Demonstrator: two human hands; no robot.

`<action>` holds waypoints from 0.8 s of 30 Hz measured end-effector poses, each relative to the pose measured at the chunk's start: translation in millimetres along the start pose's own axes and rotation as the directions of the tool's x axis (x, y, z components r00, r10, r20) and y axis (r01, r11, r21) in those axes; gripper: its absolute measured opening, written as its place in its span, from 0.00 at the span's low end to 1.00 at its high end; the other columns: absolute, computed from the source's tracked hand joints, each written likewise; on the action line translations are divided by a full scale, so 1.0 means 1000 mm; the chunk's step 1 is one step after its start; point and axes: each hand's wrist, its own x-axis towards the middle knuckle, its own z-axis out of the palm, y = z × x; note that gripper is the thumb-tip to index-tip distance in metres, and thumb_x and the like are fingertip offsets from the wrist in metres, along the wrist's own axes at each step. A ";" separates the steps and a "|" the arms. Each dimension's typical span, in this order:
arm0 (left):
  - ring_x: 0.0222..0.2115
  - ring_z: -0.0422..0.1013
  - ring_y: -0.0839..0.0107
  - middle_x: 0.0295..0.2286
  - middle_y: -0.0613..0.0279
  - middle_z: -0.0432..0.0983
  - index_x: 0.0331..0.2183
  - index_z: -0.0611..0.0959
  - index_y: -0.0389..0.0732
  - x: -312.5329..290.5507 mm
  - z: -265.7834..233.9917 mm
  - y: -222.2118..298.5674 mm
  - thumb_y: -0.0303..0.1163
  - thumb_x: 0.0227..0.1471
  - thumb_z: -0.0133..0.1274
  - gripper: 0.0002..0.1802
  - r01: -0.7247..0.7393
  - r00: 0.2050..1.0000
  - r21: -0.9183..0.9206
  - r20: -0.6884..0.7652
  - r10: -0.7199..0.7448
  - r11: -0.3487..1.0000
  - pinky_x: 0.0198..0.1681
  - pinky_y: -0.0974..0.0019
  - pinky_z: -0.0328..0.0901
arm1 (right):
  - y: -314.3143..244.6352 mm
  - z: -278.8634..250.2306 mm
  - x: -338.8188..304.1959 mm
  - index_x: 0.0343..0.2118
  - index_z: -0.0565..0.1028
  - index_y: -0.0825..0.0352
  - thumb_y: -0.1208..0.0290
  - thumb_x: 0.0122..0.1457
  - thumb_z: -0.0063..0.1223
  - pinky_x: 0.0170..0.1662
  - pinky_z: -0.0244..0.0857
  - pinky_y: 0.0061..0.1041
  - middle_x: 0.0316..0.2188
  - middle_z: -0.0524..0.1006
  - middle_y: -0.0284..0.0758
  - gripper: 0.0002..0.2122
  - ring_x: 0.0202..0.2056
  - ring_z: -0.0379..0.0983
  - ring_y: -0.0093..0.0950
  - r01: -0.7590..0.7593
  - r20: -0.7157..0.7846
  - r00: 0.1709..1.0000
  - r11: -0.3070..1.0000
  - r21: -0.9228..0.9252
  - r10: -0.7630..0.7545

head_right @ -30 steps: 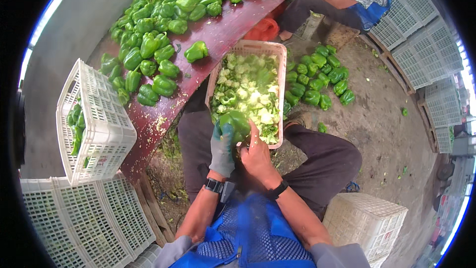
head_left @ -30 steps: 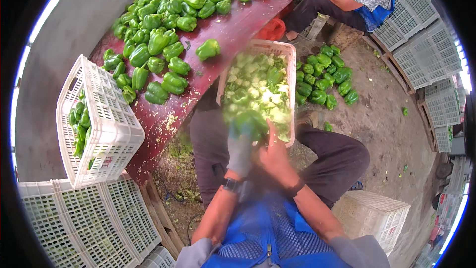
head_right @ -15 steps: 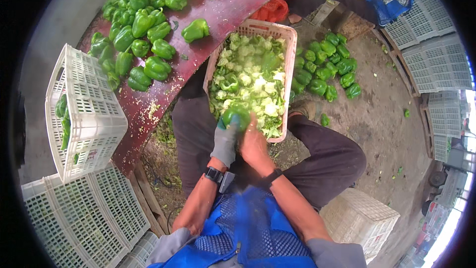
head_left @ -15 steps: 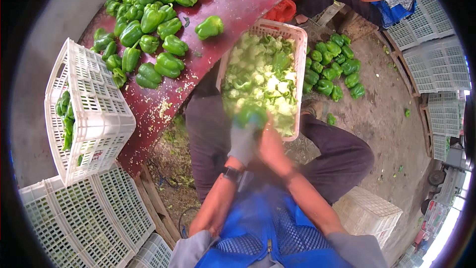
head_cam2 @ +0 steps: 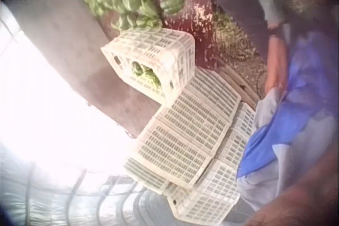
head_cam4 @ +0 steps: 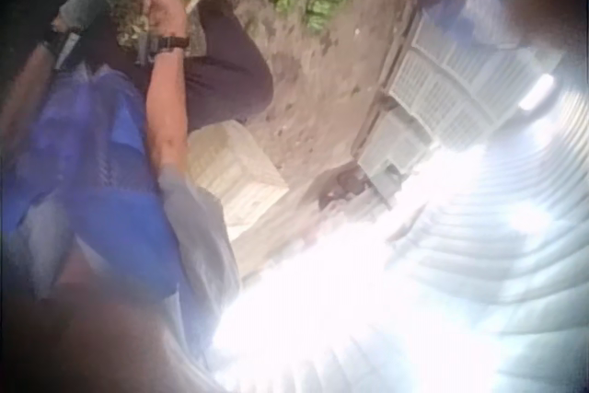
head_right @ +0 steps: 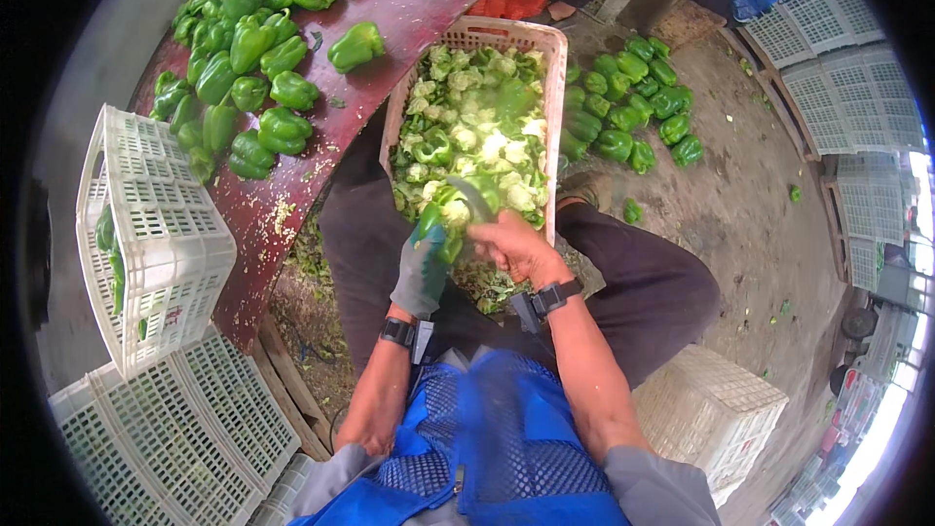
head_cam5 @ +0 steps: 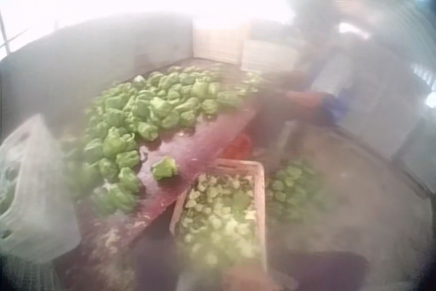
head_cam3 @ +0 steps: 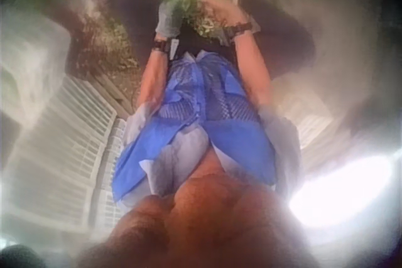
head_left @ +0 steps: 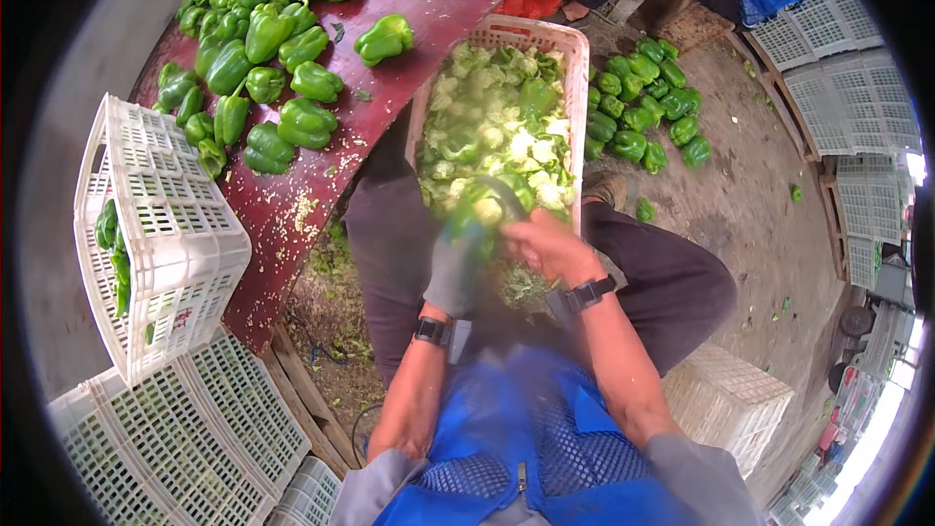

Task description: Cutting and sorting green bell peppers into containers and bags.

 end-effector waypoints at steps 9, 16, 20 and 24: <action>0.48 0.79 0.55 0.47 0.48 0.82 0.63 0.74 0.44 -0.019 0.015 0.032 0.51 0.66 0.54 0.31 0.204 0.974 -0.567 0.202 -0.105 0.798 0.52 0.51 0.76 | 0.001 0.008 0.013 0.35 0.77 0.72 0.61 0.62 0.59 0.17 0.58 0.29 0.22 0.76 0.35 0.15 0.15 0.66 0.23 0.063 -0.356 0.934 0.962 0.266 0.037; 0.38 0.78 0.55 0.44 0.45 0.81 0.64 0.73 0.38 -0.027 0.012 0.038 0.63 0.60 0.53 0.44 0.119 0.993 -0.516 0.052 -0.107 0.848 0.37 0.55 0.77 | 0.000 0.000 0.028 0.29 0.79 0.71 0.65 0.58 0.61 0.23 0.68 0.36 0.20 0.79 0.39 0.12 0.20 0.76 0.29 0.173 -0.535 0.836 0.984 0.050 -0.120; 0.32 0.77 0.56 0.41 0.45 0.81 0.64 0.72 0.35 -0.032 0.022 0.052 0.68 0.60 0.50 0.48 0.000 0.997 -0.340 -0.071 -0.026 0.940 0.30 0.60 0.74 | 0.017 -0.007 0.045 0.28 0.78 0.73 0.65 0.56 0.63 0.33 0.74 0.40 0.23 0.82 0.46 0.13 0.26 0.82 0.40 0.087 -0.616 0.676 0.874 -0.478 -0.405; 0.28 0.76 0.57 0.39 0.46 0.81 0.63 0.73 0.35 -0.033 0.018 0.071 0.70 0.60 0.47 0.49 -0.004 0.999 -0.275 -0.035 -0.005 0.961 0.26 0.62 0.72 | -0.006 0.014 0.008 0.35 0.80 0.73 0.64 0.55 0.64 0.35 0.75 0.41 0.27 0.84 0.46 0.14 0.30 0.83 0.44 0.166 -0.644 0.615 0.873 -0.458 -0.455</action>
